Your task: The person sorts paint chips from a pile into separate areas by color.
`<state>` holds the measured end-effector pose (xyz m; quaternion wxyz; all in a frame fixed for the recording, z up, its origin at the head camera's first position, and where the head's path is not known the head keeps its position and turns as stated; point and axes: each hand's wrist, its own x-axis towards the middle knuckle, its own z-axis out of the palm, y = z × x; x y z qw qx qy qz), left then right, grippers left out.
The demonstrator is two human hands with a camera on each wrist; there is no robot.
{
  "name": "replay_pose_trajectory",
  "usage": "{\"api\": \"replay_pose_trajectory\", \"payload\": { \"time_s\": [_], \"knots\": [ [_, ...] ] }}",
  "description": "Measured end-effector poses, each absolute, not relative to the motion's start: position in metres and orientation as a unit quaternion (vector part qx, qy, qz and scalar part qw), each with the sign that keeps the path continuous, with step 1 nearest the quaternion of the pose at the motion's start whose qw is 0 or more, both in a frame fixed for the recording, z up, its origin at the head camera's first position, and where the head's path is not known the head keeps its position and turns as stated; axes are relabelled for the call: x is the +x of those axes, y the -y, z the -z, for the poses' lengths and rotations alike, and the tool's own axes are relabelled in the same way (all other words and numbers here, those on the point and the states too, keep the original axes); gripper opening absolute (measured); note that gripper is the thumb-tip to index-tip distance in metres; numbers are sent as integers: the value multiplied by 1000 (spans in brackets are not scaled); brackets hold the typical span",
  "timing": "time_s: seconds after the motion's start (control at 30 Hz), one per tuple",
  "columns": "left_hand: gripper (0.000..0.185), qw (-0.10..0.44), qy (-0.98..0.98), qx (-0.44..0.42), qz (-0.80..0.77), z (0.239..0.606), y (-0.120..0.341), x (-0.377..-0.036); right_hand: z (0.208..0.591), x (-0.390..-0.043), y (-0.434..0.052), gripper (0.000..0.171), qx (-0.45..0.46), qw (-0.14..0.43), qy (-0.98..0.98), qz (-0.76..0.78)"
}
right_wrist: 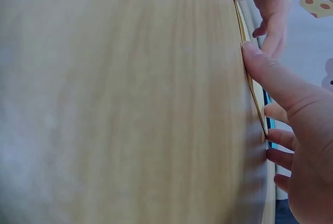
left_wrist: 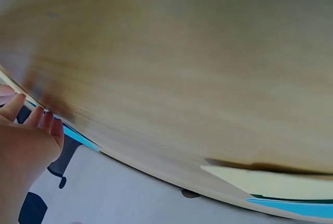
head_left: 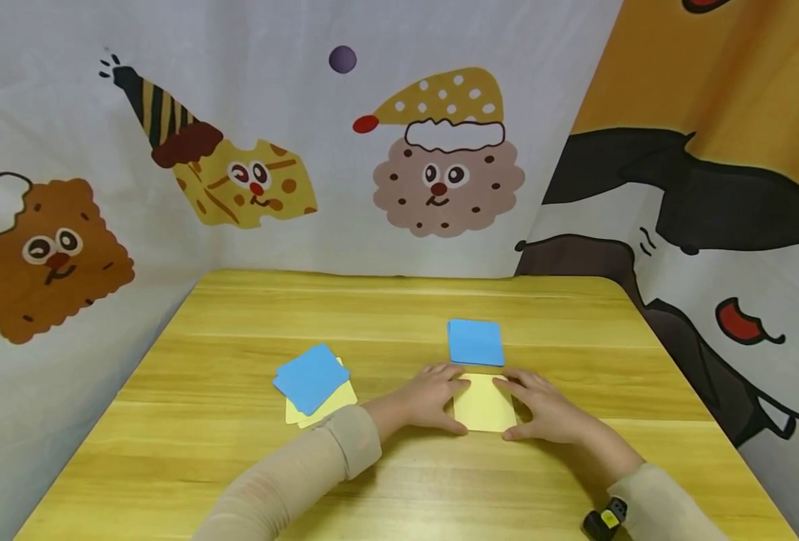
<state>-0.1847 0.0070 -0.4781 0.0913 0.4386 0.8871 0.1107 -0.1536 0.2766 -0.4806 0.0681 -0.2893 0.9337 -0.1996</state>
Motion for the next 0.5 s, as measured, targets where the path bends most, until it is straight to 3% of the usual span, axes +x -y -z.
{"api": "replay_pose_trajectory", "payload": {
  "time_s": [0.5],
  "knots": [
    [92, 62, -895, 420, -139, 470, 2, -188, 473, -149, -276, 97, -276, 39, -935, 219]
  ]
}}
